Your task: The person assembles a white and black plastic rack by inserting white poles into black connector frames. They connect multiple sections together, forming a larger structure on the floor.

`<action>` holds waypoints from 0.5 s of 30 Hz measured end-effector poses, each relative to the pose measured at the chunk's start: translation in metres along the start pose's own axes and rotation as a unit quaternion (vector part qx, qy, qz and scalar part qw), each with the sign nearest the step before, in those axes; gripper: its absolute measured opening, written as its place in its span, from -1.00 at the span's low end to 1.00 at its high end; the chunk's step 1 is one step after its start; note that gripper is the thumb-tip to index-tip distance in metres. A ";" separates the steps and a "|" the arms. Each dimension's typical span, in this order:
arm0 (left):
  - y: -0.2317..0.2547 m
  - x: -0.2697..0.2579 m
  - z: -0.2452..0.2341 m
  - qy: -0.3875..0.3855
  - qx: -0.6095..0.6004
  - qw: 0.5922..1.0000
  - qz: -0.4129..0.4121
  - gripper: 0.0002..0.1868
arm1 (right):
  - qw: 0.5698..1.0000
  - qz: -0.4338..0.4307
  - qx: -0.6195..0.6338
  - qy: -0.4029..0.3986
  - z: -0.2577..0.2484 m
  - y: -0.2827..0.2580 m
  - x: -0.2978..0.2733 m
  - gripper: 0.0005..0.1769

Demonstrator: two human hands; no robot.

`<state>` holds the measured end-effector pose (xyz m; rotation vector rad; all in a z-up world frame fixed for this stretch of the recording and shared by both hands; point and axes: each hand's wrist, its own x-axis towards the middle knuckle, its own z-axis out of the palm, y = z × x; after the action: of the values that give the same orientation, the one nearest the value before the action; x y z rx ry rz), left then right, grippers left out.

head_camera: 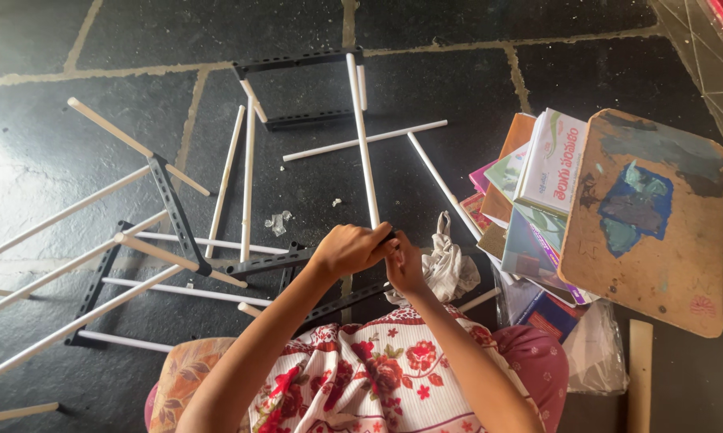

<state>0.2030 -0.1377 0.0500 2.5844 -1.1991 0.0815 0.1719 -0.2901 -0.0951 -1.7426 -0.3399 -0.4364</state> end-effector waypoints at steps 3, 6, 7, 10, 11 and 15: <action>-0.003 -0.005 -0.006 -0.036 -0.016 0.999 0.001 -0.58 | 0.994 -0.005 0.096 -0.056 -0.009 -0.023 -0.006 -0.60; 0.002 -0.005 -0.008 -0.032 0.004 0.999 -0.008 -0.52 | 0.985 -0.019 0.138 -0.102 -0.022 -0.038 -0.004 -0.61; 0.004 -0.005 -0.007 -0.014 0.007 1.000 -0.001 -0.51 | 0.986 -0.023 0.132 -0.102 -0.025 -0.038 -0.003 -0.63; 0.014 -0.002 -0.001 0.017 0.022 1.000 0.002 -0.48 | 0.989 -0.042 0.116 -0.079 -0.025 -0.032 -0.009 -0.68; 0.018 -0.001 0.003 0.012 0.031 0.999 -0.006 -0.46 | 0.991 -0.054 0.109 -0.053 -0.022 -0.027 -0.013 -0.68; 0.023 0.002 0.011 -0.008 0.057 0.998 -0.039 -0.42 | 0.997 -0.013 0.072 -0.024 -0.018 0.001 -0.020 -0.70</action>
<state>0.1864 -0.1560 0.0451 2.7320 -1.1285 0.1161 0.1530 -0.3076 -0.1023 -1.6117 -0.4196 -0.3797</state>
